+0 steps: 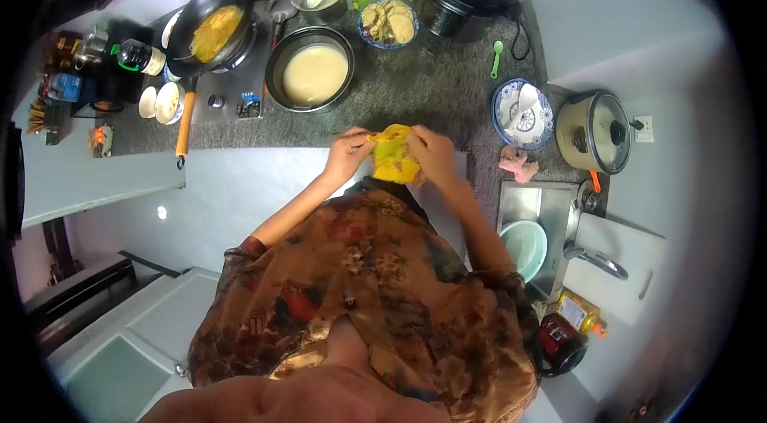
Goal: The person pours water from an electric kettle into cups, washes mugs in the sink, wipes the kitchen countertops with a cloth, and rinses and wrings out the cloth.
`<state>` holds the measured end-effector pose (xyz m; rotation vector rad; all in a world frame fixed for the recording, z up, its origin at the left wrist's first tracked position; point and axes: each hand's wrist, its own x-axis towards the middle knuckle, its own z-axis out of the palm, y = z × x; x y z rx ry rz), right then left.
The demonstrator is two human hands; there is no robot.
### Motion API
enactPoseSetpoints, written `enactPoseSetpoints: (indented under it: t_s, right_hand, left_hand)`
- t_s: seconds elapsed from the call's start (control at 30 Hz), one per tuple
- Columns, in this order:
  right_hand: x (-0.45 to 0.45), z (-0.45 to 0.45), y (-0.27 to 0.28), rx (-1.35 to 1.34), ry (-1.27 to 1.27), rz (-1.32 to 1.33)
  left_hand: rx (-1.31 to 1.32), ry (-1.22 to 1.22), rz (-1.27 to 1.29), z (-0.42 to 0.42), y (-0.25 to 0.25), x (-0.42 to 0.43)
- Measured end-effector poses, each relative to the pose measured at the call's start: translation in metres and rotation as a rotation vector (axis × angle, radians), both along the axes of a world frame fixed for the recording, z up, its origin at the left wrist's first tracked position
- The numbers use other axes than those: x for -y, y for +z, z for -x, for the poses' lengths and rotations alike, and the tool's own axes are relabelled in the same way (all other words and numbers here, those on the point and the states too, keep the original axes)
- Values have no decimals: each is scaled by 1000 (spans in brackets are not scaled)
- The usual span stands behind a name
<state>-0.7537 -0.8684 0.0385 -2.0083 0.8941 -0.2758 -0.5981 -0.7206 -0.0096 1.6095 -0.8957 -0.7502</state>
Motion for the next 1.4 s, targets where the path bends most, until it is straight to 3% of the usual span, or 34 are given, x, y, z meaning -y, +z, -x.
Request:
enactPoseSetpoints:
  t_s: [0.07,0.17,0.2,0.23,0.27,0.33,0.37,0.43,0.47,0.67,0.73,0.87,0.97,1.1,1.23,1.4]
  right_hand:
    - [49,2,-29,-38,43,-155]
    - [124,-6,-57,-110,-94,-41]
    - [151,-2,-85,-90,-153,294]
    - [166,-1,-110,-64,-210,631]
    - [169,-2,-127,-60,-203,622]
    - [161,2,-153,-300,-40,265]
    - [152,3,-165,-302,-35,252]
    - [138,-12,-178,-255,-5,584]
    - [141,-25,-182,-251,4,575]
    - [158,-127,-191,-226,16,597]
    - [127,-130,-192,-16,249,509]
    - [42,-84,-174,152,669,542]
    - [55,-46,-157,97,636,444]
    - [79,5,-132,-390,324,371]
    - [60,1,-149,-268,271,376]
    - [50,-117,-158,-153,341,434]
  left_hand:
    - [-12,-61,-22,-1,-31,18]
    - [-20,81,-91,-4,-92,31]
    - [-25,86,-105,-7,-91,27]
    - [-313,201,-179,-11,-82,22]
    - [-597,321,-244,-19,-73,18]
    - [-697,459,-253,-34,-56,1]
    - [-756,502,-208,-44,-55,-6]
    - [-839,612,-159,-65,-43,-9]
    - [-896,630,-137,-78,-44,-12]
    - [-1027,651,-147,-131,-55,-2]
    - [-1124,781,-103,-139,-60,1]
    - [-1209,716,-124,-155,-81,-15]
    - [-1189,728,-98,-151,-63,-8]
    - [-1138,728,-145,-150,-56,-15]
    - [-1163,715,-165,-142,-63,-43]
    - [-1110,731,-259,-127,-47,-82]
